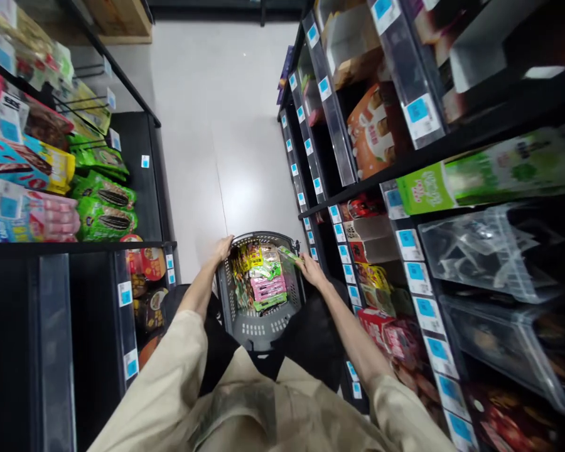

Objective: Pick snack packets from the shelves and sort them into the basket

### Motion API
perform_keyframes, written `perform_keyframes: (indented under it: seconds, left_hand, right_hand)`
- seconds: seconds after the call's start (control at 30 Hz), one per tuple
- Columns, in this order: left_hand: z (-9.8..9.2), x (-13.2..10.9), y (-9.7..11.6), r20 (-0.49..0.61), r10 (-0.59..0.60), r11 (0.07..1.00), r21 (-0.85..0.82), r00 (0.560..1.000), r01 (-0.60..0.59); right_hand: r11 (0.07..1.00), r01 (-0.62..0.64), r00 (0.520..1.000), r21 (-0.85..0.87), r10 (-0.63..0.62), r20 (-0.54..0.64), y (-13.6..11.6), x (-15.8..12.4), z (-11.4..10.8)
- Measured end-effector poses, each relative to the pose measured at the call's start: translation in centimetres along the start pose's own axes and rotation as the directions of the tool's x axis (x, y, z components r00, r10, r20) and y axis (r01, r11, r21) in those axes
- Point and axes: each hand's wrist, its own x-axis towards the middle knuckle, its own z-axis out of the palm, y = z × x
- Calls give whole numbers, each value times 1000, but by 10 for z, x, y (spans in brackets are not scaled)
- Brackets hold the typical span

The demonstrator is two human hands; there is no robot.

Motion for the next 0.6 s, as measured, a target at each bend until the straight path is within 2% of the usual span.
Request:
perform_keyframes:
  seconds: [0.13, 0.2, 0.27, 0.37, 0.47, 0.6]
  left_hand:
    - [3, -9, 7, -56, -58, 988, -144, 997, 49]
    - [1, -20, 23, -74, -98, 967, -244, 992, 77]
    - [-6, -43, 50, -57, -135, 929, -356, 989, 106]
    - [-21, -99, 101, 46, -127, 832, -539, 991, 132]
    - [-36, -173, 148, 153, -82, 682, -712, 985, 168]
    - [-57, -269, 187, 160, -115, 449, -872, 980, 195]
  right_hand:
    - [987, -148, 986, 66, 153, -64, -17, -41, 6]
    - [970, -207, 969, 125, 221, -109, -41, -65, 13]
    - [948, -252, 951, 192, 280, -134, -79, -89, 21]
    - [914, -280, 938, 294, 326, -119, -152, -123, 26]
    - [896, -243, 954, 372, 290, -77, -224, -146, 25]
    - [888, -160, 984, 431, 179, -3, -296, -160, 8]
